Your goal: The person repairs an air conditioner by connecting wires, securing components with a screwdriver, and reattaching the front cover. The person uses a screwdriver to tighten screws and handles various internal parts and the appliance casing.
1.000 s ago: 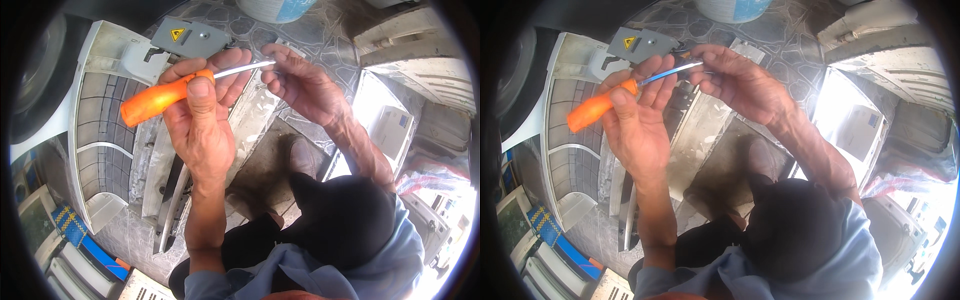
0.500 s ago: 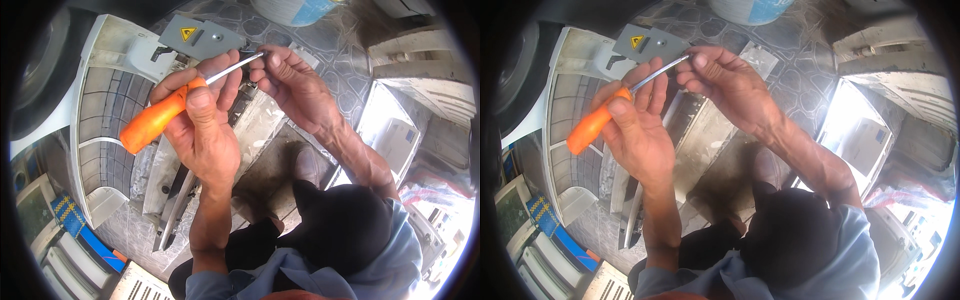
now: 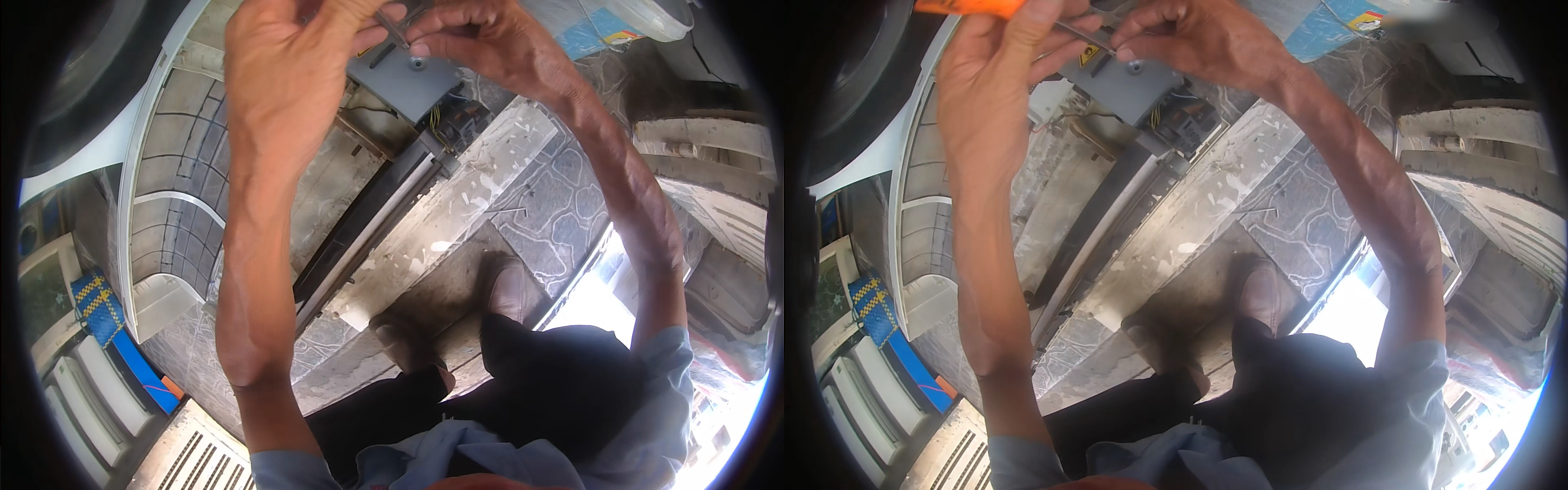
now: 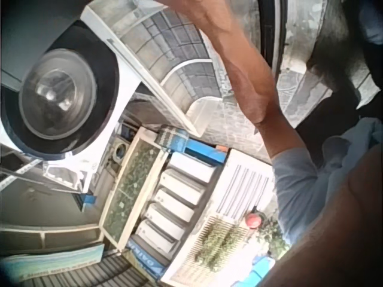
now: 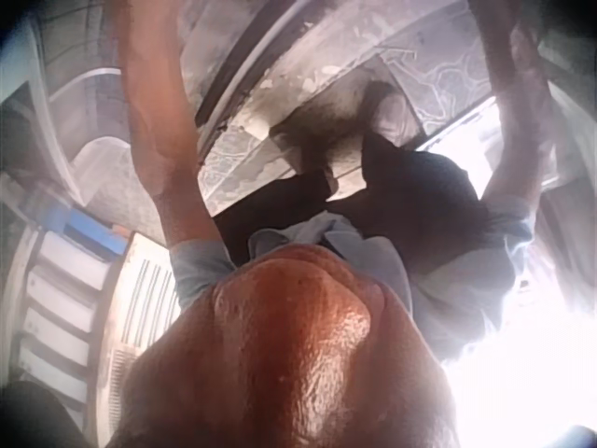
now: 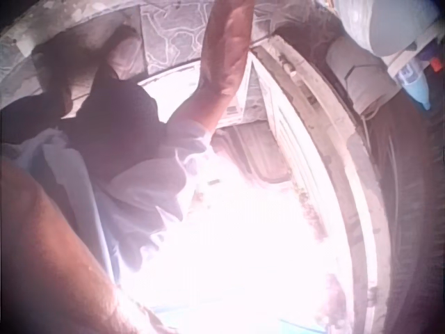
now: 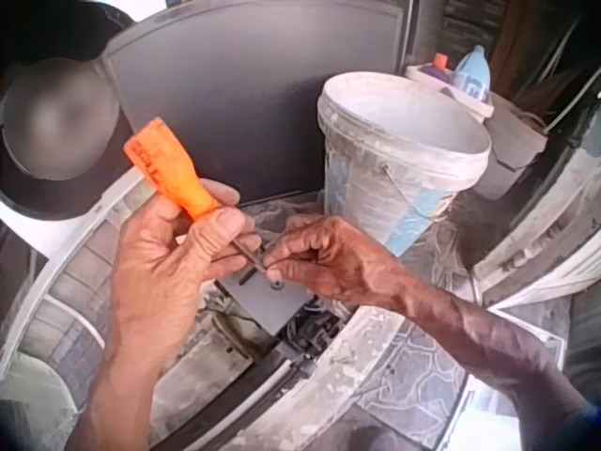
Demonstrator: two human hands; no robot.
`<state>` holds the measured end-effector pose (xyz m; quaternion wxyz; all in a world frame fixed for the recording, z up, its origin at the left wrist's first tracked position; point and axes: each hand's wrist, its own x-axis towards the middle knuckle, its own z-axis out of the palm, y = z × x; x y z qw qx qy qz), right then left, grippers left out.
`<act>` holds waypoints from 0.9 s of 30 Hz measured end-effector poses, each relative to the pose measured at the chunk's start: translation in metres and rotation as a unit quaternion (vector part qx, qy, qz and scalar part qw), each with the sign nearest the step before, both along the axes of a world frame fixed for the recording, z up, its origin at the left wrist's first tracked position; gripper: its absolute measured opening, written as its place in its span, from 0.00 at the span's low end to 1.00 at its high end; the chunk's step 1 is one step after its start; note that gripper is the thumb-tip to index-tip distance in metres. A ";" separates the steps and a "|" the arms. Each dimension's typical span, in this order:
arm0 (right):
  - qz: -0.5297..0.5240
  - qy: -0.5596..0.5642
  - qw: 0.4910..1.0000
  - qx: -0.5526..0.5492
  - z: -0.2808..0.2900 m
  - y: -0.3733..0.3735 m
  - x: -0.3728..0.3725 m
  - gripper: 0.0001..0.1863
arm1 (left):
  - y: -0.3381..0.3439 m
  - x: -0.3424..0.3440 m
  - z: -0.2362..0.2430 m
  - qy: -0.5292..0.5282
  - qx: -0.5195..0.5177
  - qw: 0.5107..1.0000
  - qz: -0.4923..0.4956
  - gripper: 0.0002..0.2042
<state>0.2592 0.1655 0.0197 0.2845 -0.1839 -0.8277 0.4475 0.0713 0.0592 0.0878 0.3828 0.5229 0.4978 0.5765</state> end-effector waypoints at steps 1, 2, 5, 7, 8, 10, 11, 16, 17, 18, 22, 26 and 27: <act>0.006 -0.013 1.000 0.019 -0.005 0.002 -0.001 0.09 | 0.003 0.002 -0.005 0.019 -0.015 1.000 0.012 0.11; 0.000 -0.012 1.000 0.002 -0.008 0.001 0.000 0.09 | 0.007 0.001 -0.009 0.037 -0.025 0.999 0.004 0.11; -0.009 -0.010 0.999 -0.030 -0.016 -0.002 0.000 0.10 | 0.013 -0.001 -0.015 0.081 -0.039 0.996 -0.017 0.12; -0.004 -0.011 1.000 -0.027 -0.023 0.002 -0.001 0.10 | 0.014 -0.001 -0.019 0.097 -0.030 0.995 -0.022 0.12; -0.005 -0.018 0.999 -0.033 -0.023 0.002 0.000 0.10 | 0.014 0.000 -0.016 0.098 -0.047 0.994 -0.019 0.12; -0.007 -0.030 0.999 -0.043 -0.021 0.003 0.001 0.10 | 0.014 0.004 -0.006 0.100 -0.080 0.992 -0.014 0.13; -0.008 -0.030 0.998 -0.051 -0.022 0.003 0.001 0.10 | 0.014 0.002 -0.008 0.101 -0.061 0.993 -0.026 0.13; -0.020 -0.007 0.993 -0.114 -0.022 -0.004 0.001 0.10 | 0.015 0.001 -0.007 0.122 -0.039 0.990 -0.058 0.12; -0.013 -0.014 0.994 -0.106 -0.021 -0.002 0.002 0.10 | 0.015 0.001 -0.008 0.118 -0.024 0.990 -0.067 0.12; -0.006 -0.021 0.995 -0.098 -0.021 0.000 0.004 0.10 | 0.015 -0.004 -0.015 0.096 0.019 0.991 -0.089 0.11; -0.002 -0.109 0.979 -0.174 0.015 0.002 0.011 0.16 | 0.014 -0.014 -0.021 0.051 0.019 0.991 -0.119 0.13; -0.021 0.013 0.998 0.061 0.059 0.012 0.034 0.23 | 0.028 -0.021 -0.032 0.067 -0.002 0.982 -0.175 0.16; -0.036 0.002 0.995 0.087 0.067 0.011 0.037 0.23 | 0.026 -0.021 -0.030 0.065 -0.008 0.979 -0.196 0.16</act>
